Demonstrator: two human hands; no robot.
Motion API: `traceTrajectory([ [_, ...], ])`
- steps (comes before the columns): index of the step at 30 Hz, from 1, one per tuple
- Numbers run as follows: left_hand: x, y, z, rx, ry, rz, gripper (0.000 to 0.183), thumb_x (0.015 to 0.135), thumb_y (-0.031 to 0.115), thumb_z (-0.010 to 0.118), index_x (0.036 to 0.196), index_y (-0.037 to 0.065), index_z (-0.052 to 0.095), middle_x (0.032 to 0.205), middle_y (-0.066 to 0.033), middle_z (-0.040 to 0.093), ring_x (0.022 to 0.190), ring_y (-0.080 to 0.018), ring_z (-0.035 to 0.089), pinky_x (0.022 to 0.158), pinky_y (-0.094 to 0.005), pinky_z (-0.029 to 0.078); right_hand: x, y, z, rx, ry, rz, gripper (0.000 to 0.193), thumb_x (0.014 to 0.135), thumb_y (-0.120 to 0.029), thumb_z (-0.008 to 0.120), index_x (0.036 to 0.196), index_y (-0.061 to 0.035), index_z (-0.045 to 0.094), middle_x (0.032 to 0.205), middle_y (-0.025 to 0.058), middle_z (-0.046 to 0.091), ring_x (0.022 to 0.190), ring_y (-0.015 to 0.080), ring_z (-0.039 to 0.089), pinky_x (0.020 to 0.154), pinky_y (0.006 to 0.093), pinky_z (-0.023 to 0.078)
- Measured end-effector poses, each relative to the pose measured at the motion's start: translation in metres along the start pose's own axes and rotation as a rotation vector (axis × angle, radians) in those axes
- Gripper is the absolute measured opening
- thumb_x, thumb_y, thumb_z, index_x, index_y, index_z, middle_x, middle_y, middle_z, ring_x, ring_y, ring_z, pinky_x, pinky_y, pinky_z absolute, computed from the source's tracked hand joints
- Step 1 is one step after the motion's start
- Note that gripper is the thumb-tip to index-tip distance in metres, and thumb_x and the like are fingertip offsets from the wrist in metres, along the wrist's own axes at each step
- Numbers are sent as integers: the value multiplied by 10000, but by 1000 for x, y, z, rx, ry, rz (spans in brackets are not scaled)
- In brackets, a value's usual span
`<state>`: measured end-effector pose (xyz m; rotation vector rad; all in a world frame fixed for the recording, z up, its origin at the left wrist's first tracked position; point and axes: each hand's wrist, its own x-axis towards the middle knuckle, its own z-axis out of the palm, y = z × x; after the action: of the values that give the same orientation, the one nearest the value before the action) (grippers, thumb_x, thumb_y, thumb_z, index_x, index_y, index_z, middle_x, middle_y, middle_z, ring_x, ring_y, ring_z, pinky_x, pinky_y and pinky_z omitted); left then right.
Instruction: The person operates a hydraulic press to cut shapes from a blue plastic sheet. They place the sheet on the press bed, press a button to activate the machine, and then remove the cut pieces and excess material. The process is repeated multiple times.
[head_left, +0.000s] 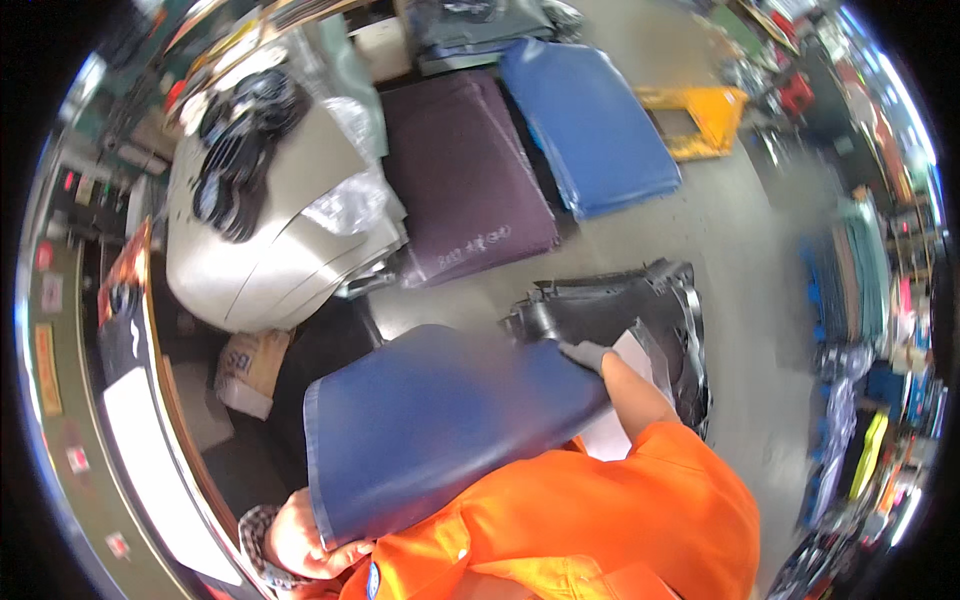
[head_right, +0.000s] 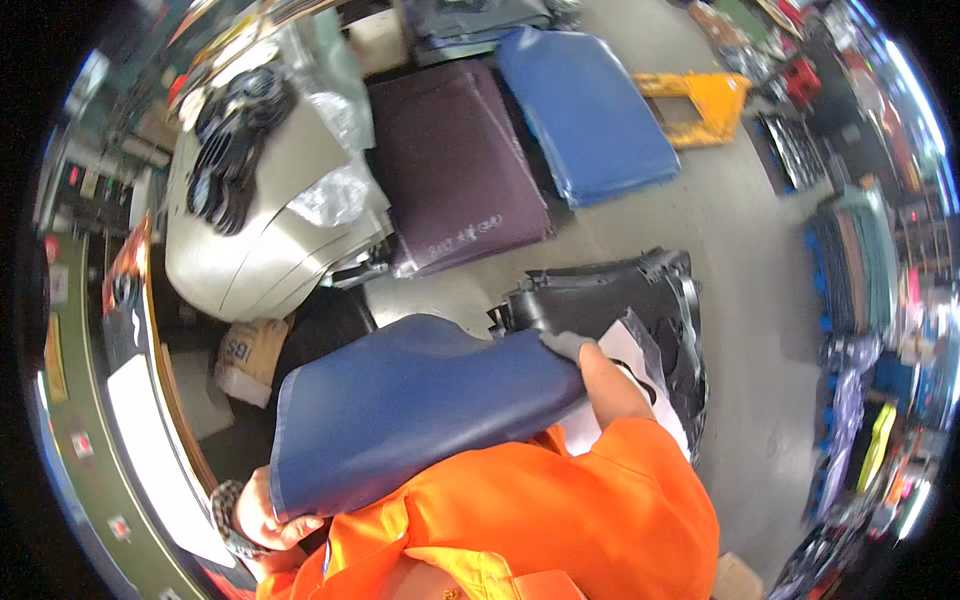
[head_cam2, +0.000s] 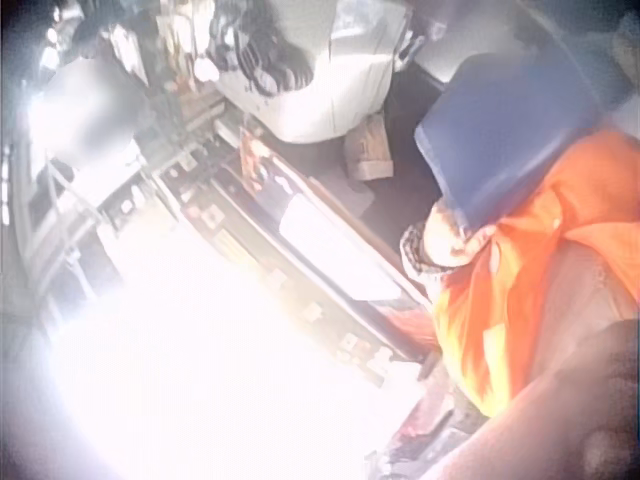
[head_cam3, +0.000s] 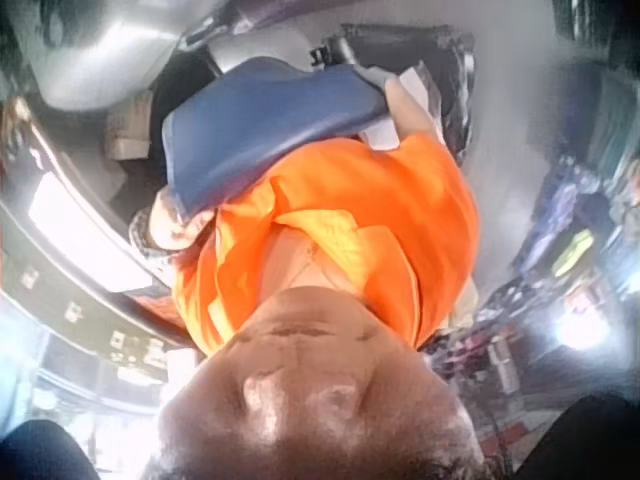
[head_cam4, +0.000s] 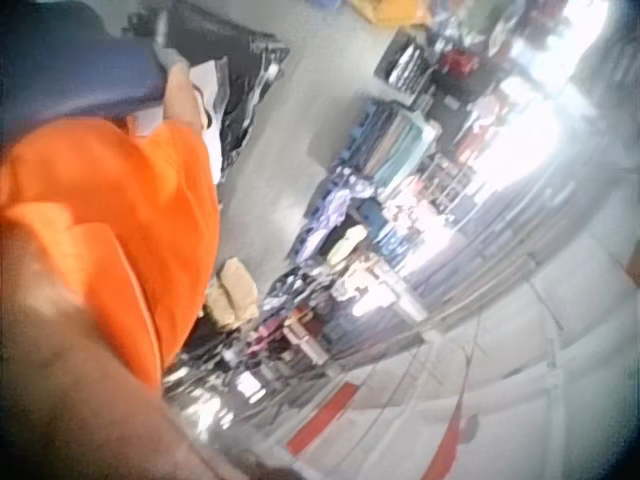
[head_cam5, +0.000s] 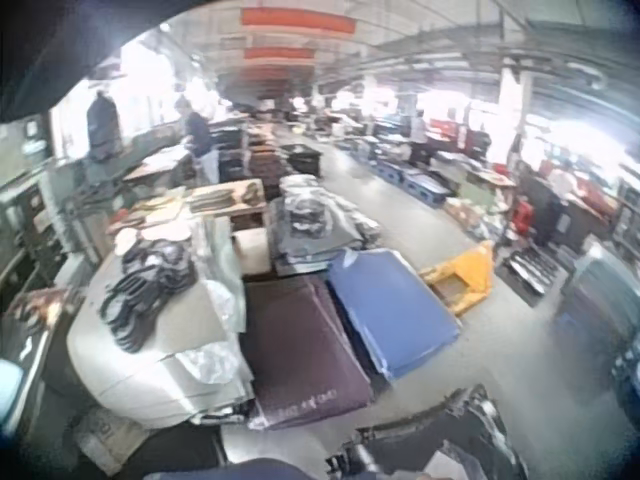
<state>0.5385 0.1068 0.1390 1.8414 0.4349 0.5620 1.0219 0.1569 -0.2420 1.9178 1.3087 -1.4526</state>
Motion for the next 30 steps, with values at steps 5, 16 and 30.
traceTrajectory([
  [5,-193,37,102,-233,628,-588,365,899,204,723,1143,-41,607,994,-108,688,907,-219,647,857,-369,499,-11,-71,57,824,50,-27,591,900,-493,572,1178,23,643,1098,163,690,1006,288,661,921,393,503],
  [16,-489,65,402,-324,2338,-890,421,974,320,619,1227,-15,591,1106,-119,635,1044,-212,584,942,-349,469,-192,-416,100,1166,-634,-847,247,929,-321,646,1028,-97,678,977,49,679,916,190,636,863,342,522],
  [30,-424,89,443,-34,2217,4,721,902,421,676,1348,-98,447,1229,-174,614,1062,-251,632,905,-377,514,-296,-721,79,726,89,-1711,364,947,-215,620,1247,-14,573,1102,97,658,995,225,633,930,340,496],
])
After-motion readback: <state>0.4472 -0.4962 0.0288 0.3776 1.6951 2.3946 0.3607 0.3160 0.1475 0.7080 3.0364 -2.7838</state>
